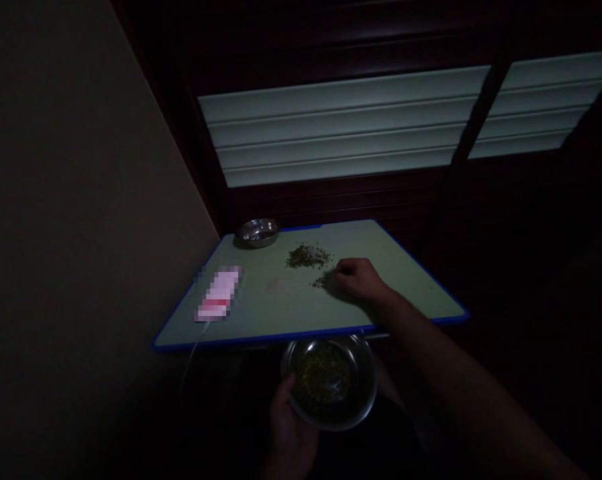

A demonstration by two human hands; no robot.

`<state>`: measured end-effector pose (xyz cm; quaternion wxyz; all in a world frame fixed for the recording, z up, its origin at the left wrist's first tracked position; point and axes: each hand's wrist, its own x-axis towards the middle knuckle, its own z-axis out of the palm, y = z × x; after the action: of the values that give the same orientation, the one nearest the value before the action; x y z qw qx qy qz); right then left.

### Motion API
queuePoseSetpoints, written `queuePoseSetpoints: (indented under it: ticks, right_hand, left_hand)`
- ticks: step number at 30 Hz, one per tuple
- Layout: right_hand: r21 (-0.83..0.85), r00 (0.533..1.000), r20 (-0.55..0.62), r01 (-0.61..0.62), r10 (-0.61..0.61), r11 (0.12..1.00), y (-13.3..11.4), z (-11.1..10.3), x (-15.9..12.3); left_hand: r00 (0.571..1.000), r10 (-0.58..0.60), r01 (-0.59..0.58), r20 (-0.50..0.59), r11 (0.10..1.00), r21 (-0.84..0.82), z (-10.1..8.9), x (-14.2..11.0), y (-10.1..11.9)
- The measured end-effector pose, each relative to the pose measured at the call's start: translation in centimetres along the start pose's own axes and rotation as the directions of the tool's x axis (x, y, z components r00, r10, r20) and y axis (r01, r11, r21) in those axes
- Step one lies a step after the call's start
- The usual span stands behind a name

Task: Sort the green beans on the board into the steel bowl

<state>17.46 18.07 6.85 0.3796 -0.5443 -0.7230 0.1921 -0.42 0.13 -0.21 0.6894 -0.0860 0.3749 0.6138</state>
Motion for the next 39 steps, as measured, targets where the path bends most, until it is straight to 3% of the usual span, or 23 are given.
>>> queuePoseSetpoints:
  ticks: [5, 12, 22, 28, 39]
  right_hand:
    - [0.075, 0.999, 0.038, 0.017, -0.019, 0.997, -0.1, 0.1, -0.1]
    - [0.102, 0.997, 0.004, -0.079, 0.079, 0.992, 0.1, 0.1, 0.1]
    - [0.095, 0.997, 0.053, -0.056, 0.051, 0.994, 0.2, 0.0, 0.1]
    - [0.187, 0.99, 0.131, -0.065, 0.041, 0.98, -0.1, 0.2, -0.1]
    - [0.039, 0.997, 0.016, -0.072, 0.071, 0.997, -0.2, 0.0, 0.1]
  left_hand:
    - [1.0, -0.003, 0.003, 0.014, 1.0, 0.015, -0.1, 0.2, 0.0]
    - [1.0, -0.013, 0.013, 0.007, 0.998, 0.057, -0.6, 0.5, 0.1]
    - [0.999, -0.006, 0.004, 0.043, 0.999, 0.049, -0.8, 0.8, 0.3]
    - [0.999, 0.006, -0.009, 0.043, 0.999, 0.054, -1.0, 0.7, 0.3]
    - [0.995, 0.031, -0.036, 0.1, 0.998, 0.047, -0.9, 0.8, 0.3]
